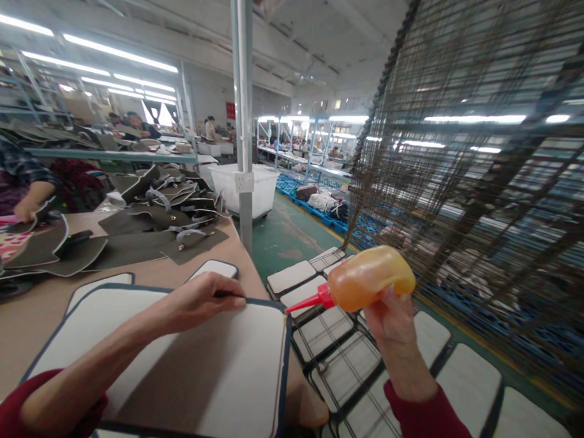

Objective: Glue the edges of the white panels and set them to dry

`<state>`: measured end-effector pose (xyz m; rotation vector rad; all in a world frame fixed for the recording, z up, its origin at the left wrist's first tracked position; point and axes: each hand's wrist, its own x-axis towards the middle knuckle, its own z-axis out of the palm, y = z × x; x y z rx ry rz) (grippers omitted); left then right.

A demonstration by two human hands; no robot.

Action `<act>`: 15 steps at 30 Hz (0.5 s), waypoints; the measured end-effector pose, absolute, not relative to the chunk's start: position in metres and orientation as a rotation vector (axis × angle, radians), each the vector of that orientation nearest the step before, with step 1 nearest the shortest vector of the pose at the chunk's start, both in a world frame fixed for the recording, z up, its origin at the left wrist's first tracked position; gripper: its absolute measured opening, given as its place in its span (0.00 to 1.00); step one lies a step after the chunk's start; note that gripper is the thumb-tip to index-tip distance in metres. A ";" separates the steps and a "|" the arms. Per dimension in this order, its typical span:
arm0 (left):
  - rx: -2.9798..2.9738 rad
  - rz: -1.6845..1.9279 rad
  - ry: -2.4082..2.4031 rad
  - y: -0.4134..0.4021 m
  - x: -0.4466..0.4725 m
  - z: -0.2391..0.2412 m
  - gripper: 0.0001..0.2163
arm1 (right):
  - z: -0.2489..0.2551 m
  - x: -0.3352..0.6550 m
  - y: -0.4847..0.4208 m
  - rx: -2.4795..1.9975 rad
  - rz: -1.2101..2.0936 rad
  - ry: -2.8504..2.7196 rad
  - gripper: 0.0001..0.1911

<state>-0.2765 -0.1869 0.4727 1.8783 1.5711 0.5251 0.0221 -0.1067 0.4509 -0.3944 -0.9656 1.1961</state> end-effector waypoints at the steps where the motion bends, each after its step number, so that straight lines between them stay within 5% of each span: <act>1: 1.868 0.532 1.562 -0.187 -0.276 0.473 0.16 | 0.450 0.021 -0.105 -0.396 1.186 -0.964 0.26; 15: 1.706 0.673 1.510 -0.176 -0.287 0.456 0.16 | 0.436 0.022 -0.105 -0.436 1.267 -0.929 0.29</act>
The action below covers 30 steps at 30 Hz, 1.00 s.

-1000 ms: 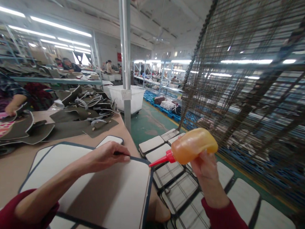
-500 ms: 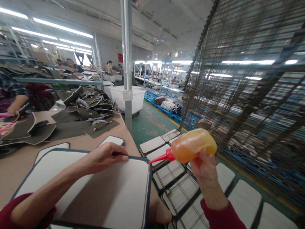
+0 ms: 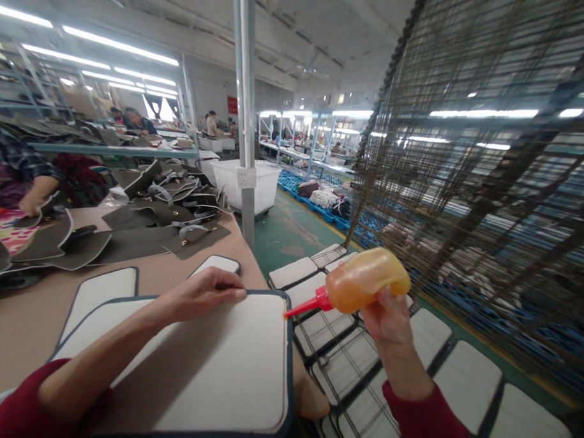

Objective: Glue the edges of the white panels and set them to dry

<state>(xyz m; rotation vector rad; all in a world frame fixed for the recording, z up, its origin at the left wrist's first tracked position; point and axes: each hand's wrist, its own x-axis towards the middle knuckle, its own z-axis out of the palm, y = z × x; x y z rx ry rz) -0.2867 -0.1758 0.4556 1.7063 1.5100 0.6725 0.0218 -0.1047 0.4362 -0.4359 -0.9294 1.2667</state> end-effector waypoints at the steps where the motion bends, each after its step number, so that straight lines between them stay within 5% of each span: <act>1: 1.689 0.679 1.513 -0.175 -0.286 0.456 0.16 | 0.436 0.022 -0.105 -0.434 1.270 -0.931 0.30; 30: 1.279 0.751 1.469 -0.172 -0.297 0.443 0.16 | 0.432 0.022 -0.120 -0.435 1.373 -1.019 0.32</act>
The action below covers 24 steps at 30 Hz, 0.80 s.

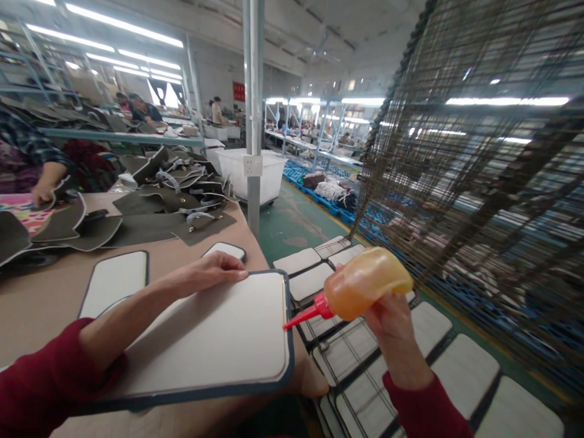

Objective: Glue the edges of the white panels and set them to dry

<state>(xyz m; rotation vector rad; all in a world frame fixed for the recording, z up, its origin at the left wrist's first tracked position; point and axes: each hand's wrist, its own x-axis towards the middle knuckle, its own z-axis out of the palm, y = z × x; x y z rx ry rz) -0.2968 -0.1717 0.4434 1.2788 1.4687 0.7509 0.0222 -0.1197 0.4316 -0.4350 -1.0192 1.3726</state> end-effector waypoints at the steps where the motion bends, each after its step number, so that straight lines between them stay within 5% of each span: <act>1: 1.275 0.753 1.475 -0.172 -0.298 0.443 0.15 | 0.432 0.022 -0.120 -0.438 1.380 -1.024 0.33; 24: 1.196 0.840 1.481 -0.173 -0.310 0.435 0.13 | 0.428 0.022 -0.123 -0.462 1.385 -1.091 0.39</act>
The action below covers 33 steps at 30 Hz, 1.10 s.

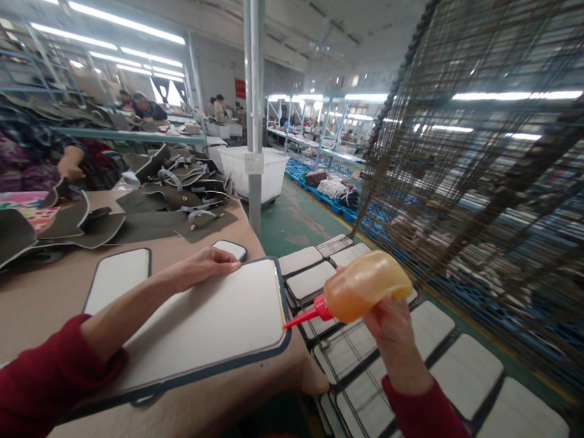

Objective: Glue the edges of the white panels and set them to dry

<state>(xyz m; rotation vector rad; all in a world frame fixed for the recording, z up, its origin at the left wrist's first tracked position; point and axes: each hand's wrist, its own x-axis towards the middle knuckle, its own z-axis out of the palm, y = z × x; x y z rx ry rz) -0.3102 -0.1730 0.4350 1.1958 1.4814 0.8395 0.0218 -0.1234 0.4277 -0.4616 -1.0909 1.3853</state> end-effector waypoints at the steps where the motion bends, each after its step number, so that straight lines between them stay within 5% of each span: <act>1: 1.189 0.849 1.487 -0.173 -0.310 0.435 0.13 | 0.427 0.022 -0.123 -0.466 1.381 -1.087 0.39; 14: 1.079 0.909 1.447 -0.171 -0.315 0.433 0.10 | 0.417 0.026 -0.122 -0.516 1.232 -1.044 0.39; 21: 0.988 0.982 1.425 -0.168 -0.320 0.425 0.13 | 0.406 0.025 -0.124 -0.507 1.131 -0.923 0.25; 33: 0.792 1.140 1.425 -0.164 -0.312 0.407 0.17 | 0.401 0.012 -0.127 -0.509 0.938 -0.840 0.22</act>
